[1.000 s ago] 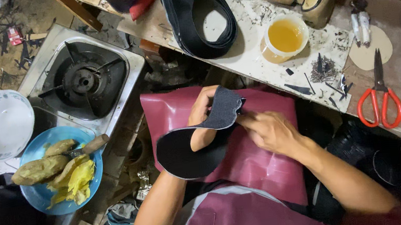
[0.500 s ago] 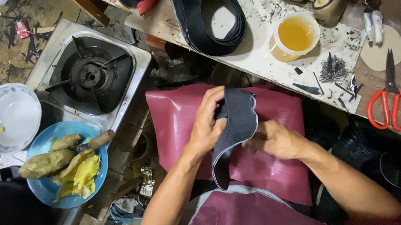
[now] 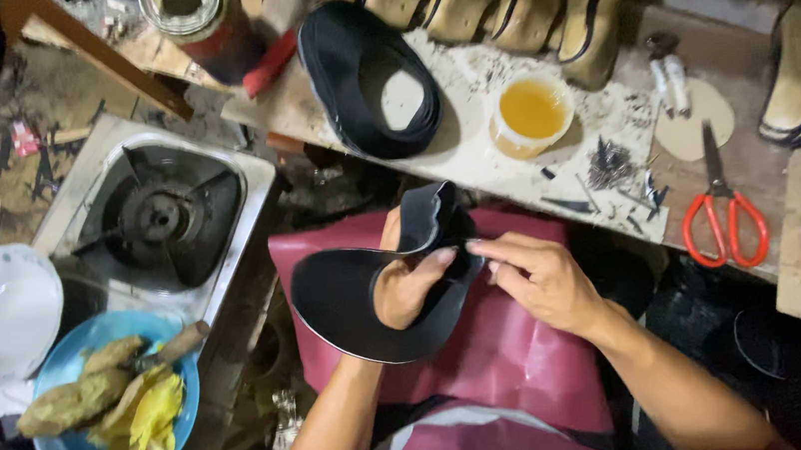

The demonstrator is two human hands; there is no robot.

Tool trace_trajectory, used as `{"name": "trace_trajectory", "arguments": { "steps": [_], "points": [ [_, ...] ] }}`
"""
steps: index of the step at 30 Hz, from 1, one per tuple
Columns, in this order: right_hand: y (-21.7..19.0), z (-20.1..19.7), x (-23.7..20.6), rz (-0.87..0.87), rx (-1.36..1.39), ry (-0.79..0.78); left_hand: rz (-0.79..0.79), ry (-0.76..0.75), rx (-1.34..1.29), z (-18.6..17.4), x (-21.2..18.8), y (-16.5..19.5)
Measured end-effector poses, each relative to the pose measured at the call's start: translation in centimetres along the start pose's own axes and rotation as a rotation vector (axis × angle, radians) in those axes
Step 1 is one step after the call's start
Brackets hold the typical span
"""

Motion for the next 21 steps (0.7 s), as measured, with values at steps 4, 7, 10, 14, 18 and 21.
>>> {"name": "trace_trajectory", "arguments": {
  "steps": [4, 7, 10, 14, 18, 21],
  "points": [
    [0.6, -1.9, 0.4, 0.116, 0.226, 0.314, -0.082, 0.064, -0.162, 0.0, 2.0, 0.2],
    [0.4, -2.3, 1.0, 0.093, 0.311, 0.34, 0.057, 0.157, 0.119, 0.3, 3.6, 1.1],
    [0.1, -1.9, 1.9, 0.133, 0.337, 0.306, -0.041, 0.201, -0.059, 1.5, 4.0, 0.5],
    [-0.7, -1.7, 2.9, 0.147, 0.25, 0.276, 0.043, 0.184, -0.364, 3.5, 3.7, -1.0],
    [-0.4, -2.2, 3.0, 0.325, 0.126, 0.251, -0.057, 0.212, -0.412, 2.6, 3.8, -4.9],
    [-1.0, -2.3, 3.0, 0.272, 0.081, 0.244, -0.211, 0.137, -0.38, 1.5, 3.0, -7.6]
  ]
}}
Point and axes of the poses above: each hand's wrist, its own x-axis towards the middle knuckle, its own z-axis out of the palm, y = z × x, the point moved 4 cm from there along x, towards the middle knuckle, and after that the axes turned 7 degrees about -z, right-handed, at the moved point
